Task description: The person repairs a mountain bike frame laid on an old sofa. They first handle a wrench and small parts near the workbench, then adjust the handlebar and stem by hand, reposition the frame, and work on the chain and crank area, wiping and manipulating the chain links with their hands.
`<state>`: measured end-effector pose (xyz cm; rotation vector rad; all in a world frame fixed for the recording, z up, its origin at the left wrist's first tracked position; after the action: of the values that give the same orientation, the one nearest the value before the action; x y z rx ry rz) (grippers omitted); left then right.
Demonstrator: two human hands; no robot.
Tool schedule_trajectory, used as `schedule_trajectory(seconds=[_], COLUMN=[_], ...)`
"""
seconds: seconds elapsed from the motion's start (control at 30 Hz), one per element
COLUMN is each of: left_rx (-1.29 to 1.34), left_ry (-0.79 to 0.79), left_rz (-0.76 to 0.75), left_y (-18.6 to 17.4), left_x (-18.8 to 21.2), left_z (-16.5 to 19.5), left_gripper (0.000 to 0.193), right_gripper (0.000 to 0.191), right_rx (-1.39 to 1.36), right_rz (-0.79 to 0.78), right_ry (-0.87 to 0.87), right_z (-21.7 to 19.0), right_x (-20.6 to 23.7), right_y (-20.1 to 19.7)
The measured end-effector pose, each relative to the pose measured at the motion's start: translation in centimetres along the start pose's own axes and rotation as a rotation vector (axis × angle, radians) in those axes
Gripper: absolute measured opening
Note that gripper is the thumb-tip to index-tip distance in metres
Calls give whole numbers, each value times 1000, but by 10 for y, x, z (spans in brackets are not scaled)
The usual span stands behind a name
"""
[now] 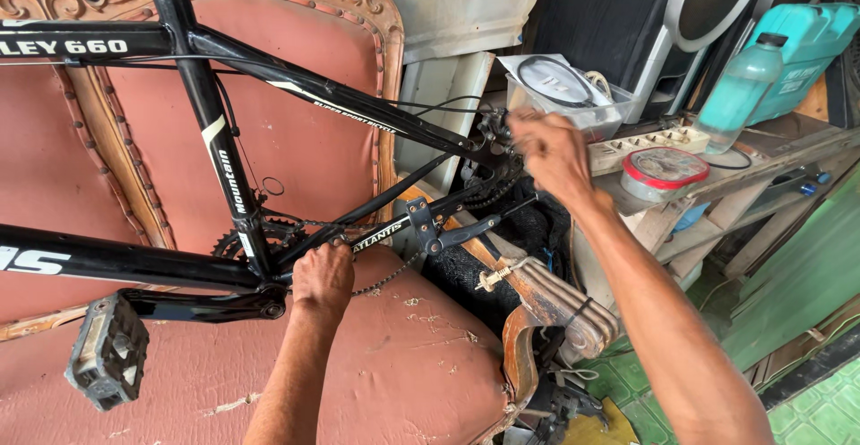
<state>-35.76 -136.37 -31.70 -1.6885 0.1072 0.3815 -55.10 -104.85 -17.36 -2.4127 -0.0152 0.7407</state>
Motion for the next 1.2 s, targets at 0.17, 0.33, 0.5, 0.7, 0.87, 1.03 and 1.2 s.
schedule_trajectory(seconds=[0.17,0.33,0.5,0.7,0.87,1.03,1.2], left_rx=[-25,-17,-15,-42,-50,-17,-9], left_ry=[8,23,16,32,48,46,40], left_rz=[44,77,-24,53,72,84,49], left_y=[2,-2,-4,-9,-5,-4,-4], left_x=[-1,3,6,6,6,8,7], left_z=[0,1,3,5,3,2,2], left_gripper=[13,13,13,15,17,14,14], right_gripper=[39,42,53,52,44,47,45], right_rx=[386,324,406,525,496,437,270], right_rz=[64,-115,71,185,273,259,190], right_ry=[-37,150,-216,-399,-363,-318,-223], right_z=[-48,-30,-11,-18,-34,-30,-14], right_x=[-10,-13,-1,16,24,24,25], right_y=[3,3,7,22,26,24,27])
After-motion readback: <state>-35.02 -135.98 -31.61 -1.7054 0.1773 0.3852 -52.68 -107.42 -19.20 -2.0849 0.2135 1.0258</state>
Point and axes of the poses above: each hand's wrist, its own x-axis away from the middle knuckle, its own y-axis out of the palm, z = x × y, the point moved 6 cm from there along -x, towards the middle knuckle, and after that the axes turned 12 degrees about y, right-handed, at the moved point
